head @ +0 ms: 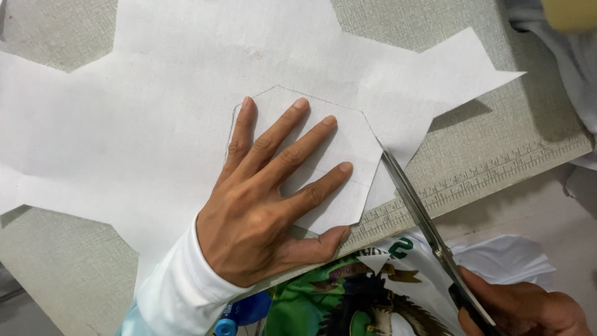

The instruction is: Cutting out a specific shape from a sheet of material using scissors following a drawn pattern.

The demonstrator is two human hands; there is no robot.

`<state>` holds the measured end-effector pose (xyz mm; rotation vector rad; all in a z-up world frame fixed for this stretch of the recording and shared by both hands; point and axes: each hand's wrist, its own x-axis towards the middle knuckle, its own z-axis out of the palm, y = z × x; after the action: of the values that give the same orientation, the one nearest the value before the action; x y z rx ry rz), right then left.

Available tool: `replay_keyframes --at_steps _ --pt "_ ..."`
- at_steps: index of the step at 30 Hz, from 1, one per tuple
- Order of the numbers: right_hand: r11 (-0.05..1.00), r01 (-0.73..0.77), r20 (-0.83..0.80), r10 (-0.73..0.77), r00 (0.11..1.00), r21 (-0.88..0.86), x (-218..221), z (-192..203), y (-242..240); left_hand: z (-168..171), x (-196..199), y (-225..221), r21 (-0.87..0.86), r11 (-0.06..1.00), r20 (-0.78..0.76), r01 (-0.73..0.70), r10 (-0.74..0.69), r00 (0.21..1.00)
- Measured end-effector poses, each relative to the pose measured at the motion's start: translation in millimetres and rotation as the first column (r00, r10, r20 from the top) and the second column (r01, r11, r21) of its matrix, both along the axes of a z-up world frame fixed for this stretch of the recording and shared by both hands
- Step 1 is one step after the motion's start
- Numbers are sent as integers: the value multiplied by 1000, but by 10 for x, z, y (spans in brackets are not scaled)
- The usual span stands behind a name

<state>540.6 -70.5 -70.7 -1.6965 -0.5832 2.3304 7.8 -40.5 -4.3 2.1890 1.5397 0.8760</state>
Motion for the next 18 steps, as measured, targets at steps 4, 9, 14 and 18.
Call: replay_keyframes --at_steps 4,9,14,18 --pt "818 -453 484 253 838 356 -902 522 211 -9 -2 -2 -3 1000 2 11 -11 1000" --pt "978 -152 457 71 886 141 -1020 674 149 22 3 10 -13 1000 9 3 -3 1000" --pt "847 204 -54 -263 963 -491 -755 392 174 10 2 1 -13 1000 14 1 0 1000" --pt "804 187 103 -157 982 -564 -1000 549 296 14 5 16 -18 1000 21 4 -4 1000"
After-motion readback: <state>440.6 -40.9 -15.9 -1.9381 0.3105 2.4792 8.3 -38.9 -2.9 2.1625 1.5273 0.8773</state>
